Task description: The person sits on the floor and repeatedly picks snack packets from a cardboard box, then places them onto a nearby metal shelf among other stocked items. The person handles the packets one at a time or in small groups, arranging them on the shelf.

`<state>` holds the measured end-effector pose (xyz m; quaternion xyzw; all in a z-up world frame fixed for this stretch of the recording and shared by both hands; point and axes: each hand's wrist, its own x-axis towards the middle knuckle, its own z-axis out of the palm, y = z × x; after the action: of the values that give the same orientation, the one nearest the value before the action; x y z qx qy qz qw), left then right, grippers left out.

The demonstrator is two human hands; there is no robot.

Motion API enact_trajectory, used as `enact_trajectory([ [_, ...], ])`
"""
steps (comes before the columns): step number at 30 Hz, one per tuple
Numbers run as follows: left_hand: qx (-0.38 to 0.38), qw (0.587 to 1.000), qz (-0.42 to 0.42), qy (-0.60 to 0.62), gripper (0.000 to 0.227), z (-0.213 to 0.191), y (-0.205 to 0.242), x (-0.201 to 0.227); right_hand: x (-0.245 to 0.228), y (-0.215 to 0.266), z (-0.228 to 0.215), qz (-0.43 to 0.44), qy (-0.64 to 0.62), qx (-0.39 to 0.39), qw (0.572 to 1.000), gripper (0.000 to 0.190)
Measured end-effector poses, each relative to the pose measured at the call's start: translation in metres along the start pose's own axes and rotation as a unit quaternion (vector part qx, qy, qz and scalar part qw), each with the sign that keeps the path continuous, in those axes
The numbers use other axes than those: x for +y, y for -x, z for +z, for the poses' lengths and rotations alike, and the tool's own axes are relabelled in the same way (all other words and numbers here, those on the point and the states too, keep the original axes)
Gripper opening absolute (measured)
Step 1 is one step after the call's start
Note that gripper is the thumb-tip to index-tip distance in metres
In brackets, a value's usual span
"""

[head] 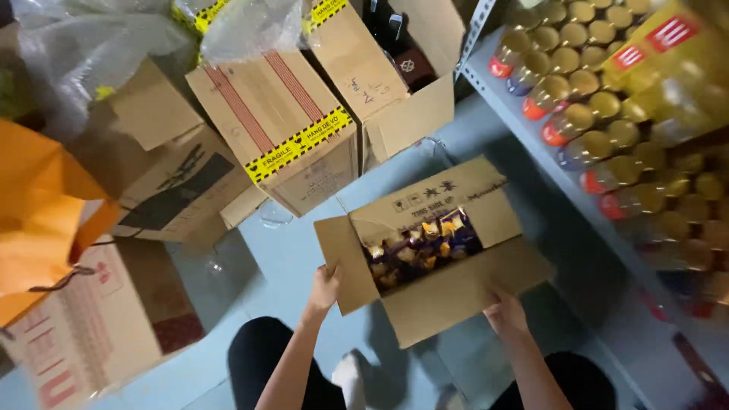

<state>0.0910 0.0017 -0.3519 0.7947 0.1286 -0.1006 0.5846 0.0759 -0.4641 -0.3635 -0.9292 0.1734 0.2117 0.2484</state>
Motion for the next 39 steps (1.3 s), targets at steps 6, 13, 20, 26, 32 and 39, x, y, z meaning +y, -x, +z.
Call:
enact_trajectory([
  [6,0.231,0.911,-0.042,-0.338,0.077,0.011,0.014,0.129,-0.089,0.067,-0.020,0.006,0.353,-0.021,0.935,0.067],
  [13,0.024,0.768,0.432,-0.473,0.025,0.081,-0.027,0.122,-0.065,0.015,-0.013,-0.230,0.069,0.451,0.860,0.030],
  [20,0.047,0.751,0.294,-0.590,0.110,0.053,-0.096,0.108,-0.137,-0.036,-0.046,0.054,0.064,-0.148,0.985,0.081],
  [26,0.026,0.735,0.252,-0.629,0.140,0.044,-0.085,0.134,-0.176,0.005,-0.060,-0.003,0.185,0.048,0.981,0.073],
  [32,0.013,0.752,0.240,-0.614,0.138,0.044,-0.091,0.134,-0.165,-0.036,-0.121,-0.154,0.050,0.287,0.944,0.063],
  [39,0.147,0.702,0.296,-0.631,0.118,0.047,-0.102,0.083,-0.017,-0.193,-0.044,-0.029,0.063,0.145,0.987,0.076],
])
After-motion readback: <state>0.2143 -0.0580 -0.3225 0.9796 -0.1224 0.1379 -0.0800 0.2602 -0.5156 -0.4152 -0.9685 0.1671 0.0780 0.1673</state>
